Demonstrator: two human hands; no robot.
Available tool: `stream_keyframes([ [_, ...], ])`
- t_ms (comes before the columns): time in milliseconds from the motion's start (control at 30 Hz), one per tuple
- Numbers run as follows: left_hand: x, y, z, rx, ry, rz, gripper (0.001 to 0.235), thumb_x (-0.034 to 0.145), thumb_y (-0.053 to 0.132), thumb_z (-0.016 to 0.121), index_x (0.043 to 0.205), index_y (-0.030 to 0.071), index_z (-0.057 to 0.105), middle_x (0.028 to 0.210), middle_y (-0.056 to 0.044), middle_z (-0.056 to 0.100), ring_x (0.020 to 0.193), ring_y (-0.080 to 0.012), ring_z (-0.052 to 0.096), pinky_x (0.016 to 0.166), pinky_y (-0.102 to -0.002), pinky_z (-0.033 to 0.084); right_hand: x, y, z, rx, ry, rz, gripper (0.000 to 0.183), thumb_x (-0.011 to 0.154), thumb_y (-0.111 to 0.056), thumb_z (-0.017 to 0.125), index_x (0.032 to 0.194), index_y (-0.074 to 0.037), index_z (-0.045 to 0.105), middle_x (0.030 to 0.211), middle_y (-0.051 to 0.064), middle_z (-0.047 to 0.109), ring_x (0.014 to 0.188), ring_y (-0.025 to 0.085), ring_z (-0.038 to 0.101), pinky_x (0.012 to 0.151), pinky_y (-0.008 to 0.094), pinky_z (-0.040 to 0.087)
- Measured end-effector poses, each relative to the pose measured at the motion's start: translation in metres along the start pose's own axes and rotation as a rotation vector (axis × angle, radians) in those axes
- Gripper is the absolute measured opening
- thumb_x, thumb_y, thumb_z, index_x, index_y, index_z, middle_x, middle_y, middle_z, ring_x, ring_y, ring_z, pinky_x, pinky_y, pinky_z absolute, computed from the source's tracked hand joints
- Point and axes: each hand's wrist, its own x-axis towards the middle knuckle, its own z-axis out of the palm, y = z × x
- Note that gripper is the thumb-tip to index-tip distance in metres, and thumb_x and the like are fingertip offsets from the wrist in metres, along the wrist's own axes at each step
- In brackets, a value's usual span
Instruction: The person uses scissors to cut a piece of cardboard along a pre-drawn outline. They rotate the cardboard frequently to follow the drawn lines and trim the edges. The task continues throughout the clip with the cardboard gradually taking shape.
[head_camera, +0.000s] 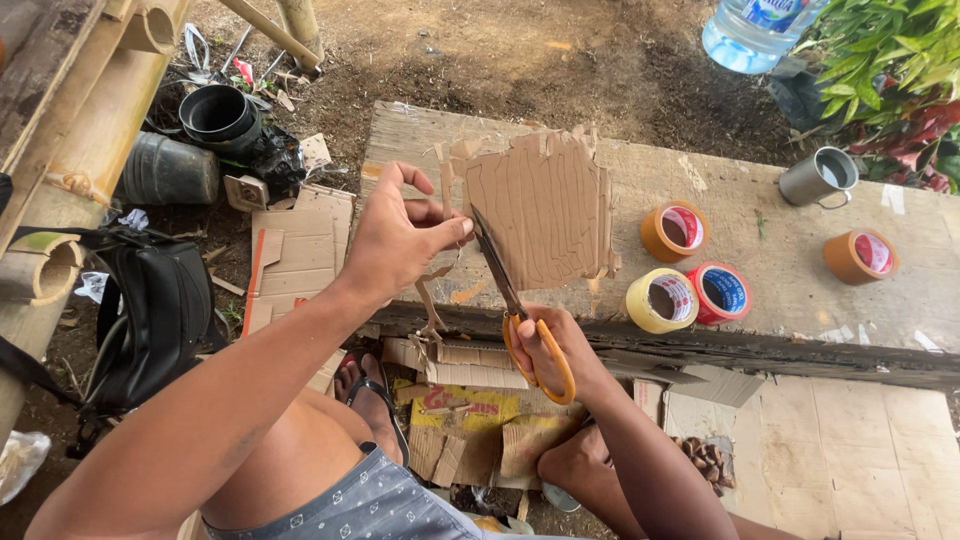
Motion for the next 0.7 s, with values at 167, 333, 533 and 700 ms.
stream_keyframes([
  [167,0.000,0.002,-0.003,0.002,-0.010,-0.061,0.042,0.084,0.001,0.078,0.112,0.002,0.046,0.089,-0.012,0.075,0.081,-0.0146,0.075,0.072,-0.026,0.062,-0.001,-0.001,0.001,-0.054,0.036,0.036,0.061,0.093,-0.064,0.058,0.073,-0.007,0.050,0.052,-0.001,0.047,0.047,0.008,0.047,0.043,0.026,0.040],
  [333,-0.001,0.004,-0.007,0.035,0.027,0.014,0.042,0.087,0.002,0.079,0.117,0.002,0.050,0.088,-0.009,0.072,0.082,-0.0133,0.073,0.073,-0.025,0.060,-0.001,-0.003,-0.001,-0.102,0.049,0.044,0.062,0.091,-0.067,0.057,0.073,-0.007,0.050,0.053,-0.002,0.048,0.047,0.008,0.049,0.042,0.026,0.042],
  [533,0.001,0.000,-0.004,-0.016,0.028,-0.057,0.048,0.083,0.000,0.078,0.111,0.004,0.039,0.087,-0.009,0.071,0.082,-0.0141,0.075,0.074,-0.027,0.065,-0.003,-0.003,0.006,-0.048,0.013,-0.020,0.065,0.091,-0.070,0.053,0.076,-0.007,0.049,0.056,-0.002,0.048,0.048,0.007,0.049,0.043,0.025,0.041],
  [700,-0.003,-0.005,0.000,0.011,-0.015,-0.004,0.049,0.086,0.000,0.078,0.108,0.006,0.034,0.087,-0.011,0.071,0.081,-0.0157,0.073,0.072,-0.030,0.065,-0.002,-0.003,0.009,-0.020,0.037,0.042,0.063,0.091,-0.068,0.053,0.078,-0.007,0.049,0.054,-0.002,0.046,0.046,0.008,0.047,0.041,0.026,0.040],
])
